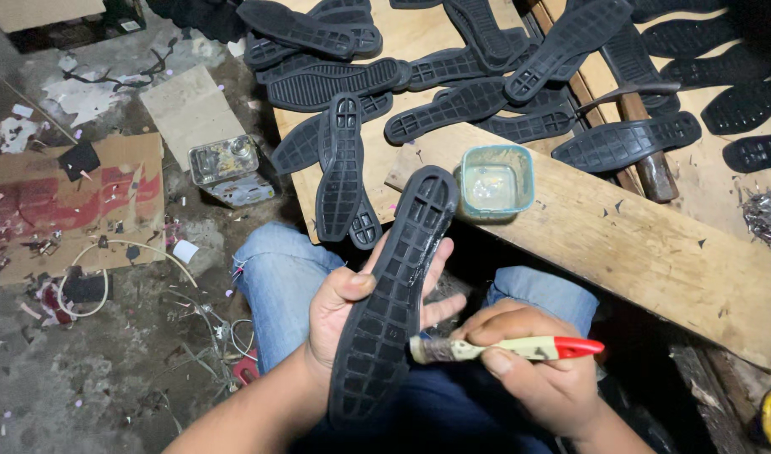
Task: The person applies a liquid substance to the bottom of black shoe soles using a brush. They repeatedly dip the brush into a small container and spread the liquid across the sole surface, then place the treated sole on a wooden table among other soles.
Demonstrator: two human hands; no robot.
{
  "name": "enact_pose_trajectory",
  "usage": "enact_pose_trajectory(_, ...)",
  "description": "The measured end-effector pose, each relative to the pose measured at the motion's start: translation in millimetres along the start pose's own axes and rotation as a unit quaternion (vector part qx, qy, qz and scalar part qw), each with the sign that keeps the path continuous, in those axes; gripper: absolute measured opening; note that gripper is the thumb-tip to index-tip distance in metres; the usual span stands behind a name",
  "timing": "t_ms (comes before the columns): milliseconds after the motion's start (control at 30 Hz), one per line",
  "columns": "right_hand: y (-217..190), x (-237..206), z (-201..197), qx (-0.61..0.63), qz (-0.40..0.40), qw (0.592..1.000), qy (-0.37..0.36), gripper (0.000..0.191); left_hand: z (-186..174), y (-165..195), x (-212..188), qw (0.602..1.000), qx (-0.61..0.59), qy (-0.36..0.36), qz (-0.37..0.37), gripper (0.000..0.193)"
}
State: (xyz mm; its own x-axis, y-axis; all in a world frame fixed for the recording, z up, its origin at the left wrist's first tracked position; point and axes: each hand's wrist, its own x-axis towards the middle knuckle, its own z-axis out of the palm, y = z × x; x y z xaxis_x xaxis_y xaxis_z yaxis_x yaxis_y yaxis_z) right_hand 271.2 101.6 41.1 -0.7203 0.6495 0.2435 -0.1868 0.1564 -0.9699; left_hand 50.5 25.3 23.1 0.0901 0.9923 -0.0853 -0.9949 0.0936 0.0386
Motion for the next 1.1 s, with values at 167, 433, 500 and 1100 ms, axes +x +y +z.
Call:
enact_pose_trajectory(167,-0.1,6.4,-12.7,0.247,-0.012,0.956,0.160,0.020,5.3,2.7,-13.0,0.994,0.060,-0.064,-0.065,0.107)
enact_pose_trajectory(433,-9.8,35.7,-31.3,-0.022,-0.031,0.977,0.209,0.019,24.7,8.7,-11.4,0.972,0.208,-0.064,-0.094,0.124)
enact_pose_trajectory(500,-13.1,42.4,-29.7,-0.055,-0.029,0.978,0.198,0.019,26.3,8.2,-10.7,0.965,0.231,-0.063,-0.103,0.124)
enact_pose_trajectory(1100,-11.9,18.1,-8.1,-0.061,0.009,0.991,0.117,0.022,-16.3,10.0,0.4,0.992,-0.081,-0.070,-0.061,0.085)
